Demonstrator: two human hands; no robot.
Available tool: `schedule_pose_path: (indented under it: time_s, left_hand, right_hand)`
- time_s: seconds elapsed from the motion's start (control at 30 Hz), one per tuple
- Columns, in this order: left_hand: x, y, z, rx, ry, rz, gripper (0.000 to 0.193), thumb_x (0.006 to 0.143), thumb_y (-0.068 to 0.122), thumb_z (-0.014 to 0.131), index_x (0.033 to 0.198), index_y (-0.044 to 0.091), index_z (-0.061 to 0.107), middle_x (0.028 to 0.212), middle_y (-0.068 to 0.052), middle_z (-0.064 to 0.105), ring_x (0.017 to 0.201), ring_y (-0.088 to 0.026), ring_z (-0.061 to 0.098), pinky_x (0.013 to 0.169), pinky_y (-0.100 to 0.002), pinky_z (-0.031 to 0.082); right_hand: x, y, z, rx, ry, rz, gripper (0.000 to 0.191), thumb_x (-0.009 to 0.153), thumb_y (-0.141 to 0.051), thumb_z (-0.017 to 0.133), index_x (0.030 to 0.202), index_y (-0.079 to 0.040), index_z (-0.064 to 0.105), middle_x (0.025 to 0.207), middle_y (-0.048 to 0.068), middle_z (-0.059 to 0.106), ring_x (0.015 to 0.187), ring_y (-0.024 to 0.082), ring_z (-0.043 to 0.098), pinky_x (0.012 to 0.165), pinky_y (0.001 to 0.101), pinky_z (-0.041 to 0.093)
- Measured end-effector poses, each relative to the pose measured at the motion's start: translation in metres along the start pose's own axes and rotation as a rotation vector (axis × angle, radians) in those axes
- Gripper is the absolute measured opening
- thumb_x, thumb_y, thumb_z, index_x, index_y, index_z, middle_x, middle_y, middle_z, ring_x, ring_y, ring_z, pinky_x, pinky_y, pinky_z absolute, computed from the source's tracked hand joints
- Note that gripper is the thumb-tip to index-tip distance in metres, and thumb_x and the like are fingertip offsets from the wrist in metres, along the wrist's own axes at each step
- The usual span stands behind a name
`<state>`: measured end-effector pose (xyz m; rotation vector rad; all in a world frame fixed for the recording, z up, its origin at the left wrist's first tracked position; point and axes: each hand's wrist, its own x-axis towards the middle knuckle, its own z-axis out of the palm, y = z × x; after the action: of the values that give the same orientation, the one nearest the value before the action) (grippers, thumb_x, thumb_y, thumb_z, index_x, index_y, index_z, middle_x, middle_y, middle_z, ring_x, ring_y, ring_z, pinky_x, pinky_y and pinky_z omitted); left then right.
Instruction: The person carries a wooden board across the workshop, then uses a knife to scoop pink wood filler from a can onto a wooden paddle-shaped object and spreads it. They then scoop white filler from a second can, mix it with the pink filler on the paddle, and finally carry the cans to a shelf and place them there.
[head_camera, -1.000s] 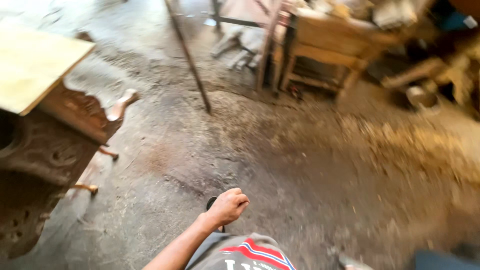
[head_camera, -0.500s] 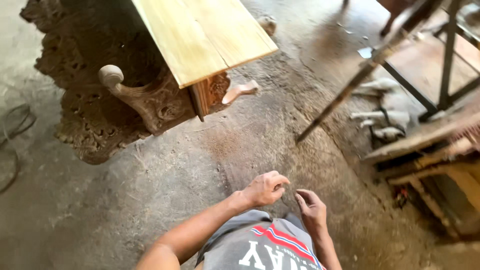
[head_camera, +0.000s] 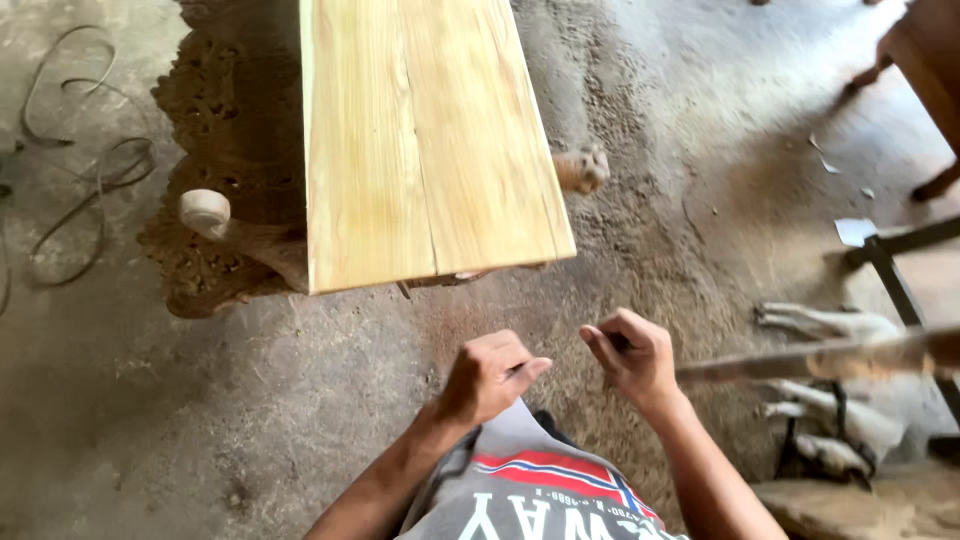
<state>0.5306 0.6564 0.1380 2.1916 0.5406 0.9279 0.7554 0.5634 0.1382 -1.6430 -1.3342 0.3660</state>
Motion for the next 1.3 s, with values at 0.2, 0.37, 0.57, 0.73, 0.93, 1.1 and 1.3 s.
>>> schedule_pose_path:
  time_s: [0.2, 0.37, 0.57, 0.73, 0.93, 1.1, 1.3]
  left_hand:
    - [0.062, -0.035, -0.006, 0.203, 0.325, -0.069, 0.022, 0.088, 0.002, 0.070, 0.110, 0.000, 0.069, 0.103, -0.016, 0.069, 0.087, -0.027, 0.070, 0.077, -0.037, 0.058]
    - [0.120, -0.082, -0.043, 0.473, 0.270, -0.079, 0.040, 0.085, 0.008, 0.073, 0.124, 0.001, 0.065, 0.125, -0.022, 0.063, 0.114, -0.037, 0.065, 0.090, -0.039, 0.059]
    - [0.182, -0.119, -0.032, 0.510, 0.362, -0.436, 0.041, 0.085, 0.014, 0.075, 0.124, 0.004, 0.067, 0.121, -0.016, 0.066, 0.104, -0.032, 0.067, 0.084, -0.039, 0.057]
    - [0.174, -0.154, -0.003, 0.377, 0.403, -0.706, 0.041, 0.081, 0.018, 0.077, 0.120, 0.008, 0.071, 0.108, -0.011, 0.070, 0.070, -0.020, 0.065, 0.063, -0.035, 0.058]
    - [0.193, -0.195, 0.063, 0.575, 0.500, -0.157, 0.022, 0.098, 0.014, 0.064, 0.119, 0.009, 0.070, 0.109, -0.007, 0.067, 0.086, -0.023, 0.068, 0.081, -0.035, 0.058]
    - [0.363, -0.167, 0.190, 0.302, 0.373, -0.246, 0.009, 0.076, 0.010, 0.082, 0.082, 0.009, 0.075, 0.084, -0.007, 0.074, 0.060, -0.016, 0.072, 0.048, -0.027, 0.056]
    - [0.648, -0.049, 0.366, 0.007, -0.010, 0.116, 0.024, 0.088, 0.003, 0.076, 0.111, 0.003, 0.069, 0.109, -0.013, 0.073, 0.100, -0.030, 0.073, 0.086, -0.038, 0.060]
  right_hand:
    - [0.166, -0.007, -0.020, -0.032, -0.449, -0.573, 0.016, 0.083, -0.006, 0.075, 0.098, -0.005, 0.068, 0.088, 0.009, 0.064, 0.074, 0.026, 0.067, 0.061, 0.0349, 0.054]
    - [0.246, 0.004, 0.011, -0.077, -0.651, -0.795, 0.020, 0.085, -0.011, 0.076, 0.102, -0.004, 0.067, 0.093, 0.011, 0.064, 0.087, 0.033, 0.065, 0.078, 0.0458, 0.053]
    - [0.312, 0.032, -0.022, -0.030, -0.603, -0.784, 0.022, 0.082, -0.010, 0.075, 0.101, -0.006, 0.065, 0.099, 0.010, 0.065, 0.094, 0.035, 0.065, 0.082, 0.0452, 0.052]
    - [0.344, 0.080, -0.057, 0.016, -0.650, -0.498, 0.019, 0.087, -0.008, 0.075, 0.104, -0.005, 0.068, 0.095, 0.011, 0.065, 0.089, 0.034, 0.065, 0.076, 0.0441, 0.053]
    - [0.380, 0.147, -0.116, 0.085, -0.589, -0.489, 0.018, 0.086, -0.007, 0.075, 0.103, -0.005, 0.068, 0.097, 0.011, 0.066, 0.089, 0.033, 0.065, 0.077, 0.0437, 0.053]
    - [0.430, 0.241, -0.205, 0.070, -0.410, -0.435, 0.019, 0.085, -0.006, 0.077, 0.102, -0.006, 0.068, 0.095, 0.010, 0.066, 0.087, 0.032, 0.064, 0.075, 0.0425, 0.053]
    - [0.488, 0.353, -0.390, 0.008, -0.060, -0.246, 0.020, 0.080, -0.004, 0.081, 0.094, -0.007, 0.068, 0.087, 0.008, 0.064, 0.079, 0.030, 0.063, 0.067, 0.0405, 0.051]
